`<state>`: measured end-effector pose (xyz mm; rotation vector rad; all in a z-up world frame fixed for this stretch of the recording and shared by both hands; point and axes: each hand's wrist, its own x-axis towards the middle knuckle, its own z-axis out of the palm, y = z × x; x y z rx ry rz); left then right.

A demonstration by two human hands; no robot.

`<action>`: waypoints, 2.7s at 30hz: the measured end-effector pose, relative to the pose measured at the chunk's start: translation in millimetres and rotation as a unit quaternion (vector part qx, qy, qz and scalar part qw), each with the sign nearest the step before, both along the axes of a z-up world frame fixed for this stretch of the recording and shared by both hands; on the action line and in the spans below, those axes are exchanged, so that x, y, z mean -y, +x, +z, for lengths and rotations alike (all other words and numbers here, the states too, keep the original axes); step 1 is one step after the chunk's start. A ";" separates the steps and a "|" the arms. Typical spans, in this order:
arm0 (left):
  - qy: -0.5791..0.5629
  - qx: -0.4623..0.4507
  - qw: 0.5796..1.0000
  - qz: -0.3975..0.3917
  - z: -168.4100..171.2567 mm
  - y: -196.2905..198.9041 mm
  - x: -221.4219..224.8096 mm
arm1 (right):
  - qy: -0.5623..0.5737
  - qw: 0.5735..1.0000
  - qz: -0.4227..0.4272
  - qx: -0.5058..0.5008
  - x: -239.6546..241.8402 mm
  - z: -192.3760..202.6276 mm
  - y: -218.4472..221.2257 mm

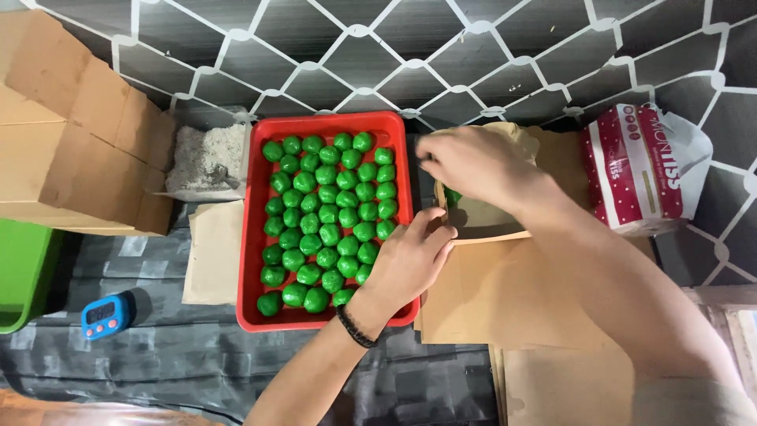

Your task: Filling a small cardboard box with green spherical items and adding a white powder with a spoon.

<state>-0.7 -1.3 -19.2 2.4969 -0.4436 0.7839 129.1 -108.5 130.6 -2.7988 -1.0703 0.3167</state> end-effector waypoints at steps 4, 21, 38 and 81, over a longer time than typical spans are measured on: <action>0.014 0.030 0.999 0.013 4.9 -1.7 -2.7 | 0.039 0.998 0.025 0.040 -34.6 -55.6 24.1; -0.015 0.002 1.000 -0.019 2.3 -1.0 -4.8 | -0.030 0.980 0.099 0.168 -77.3 -168.8 88.2; -0.091 -0.025 0.995 -0.029 -3.9 5.8 -6.4 | -0.029 0.995 0.083 0.039 -73.3 -145.7 84.4; -0.124 -0.041 0.991 0.004 -17.3 10.1 -7.7 | 0.163 0.983 0.051 -0.070 -23.8 -53.9 47.9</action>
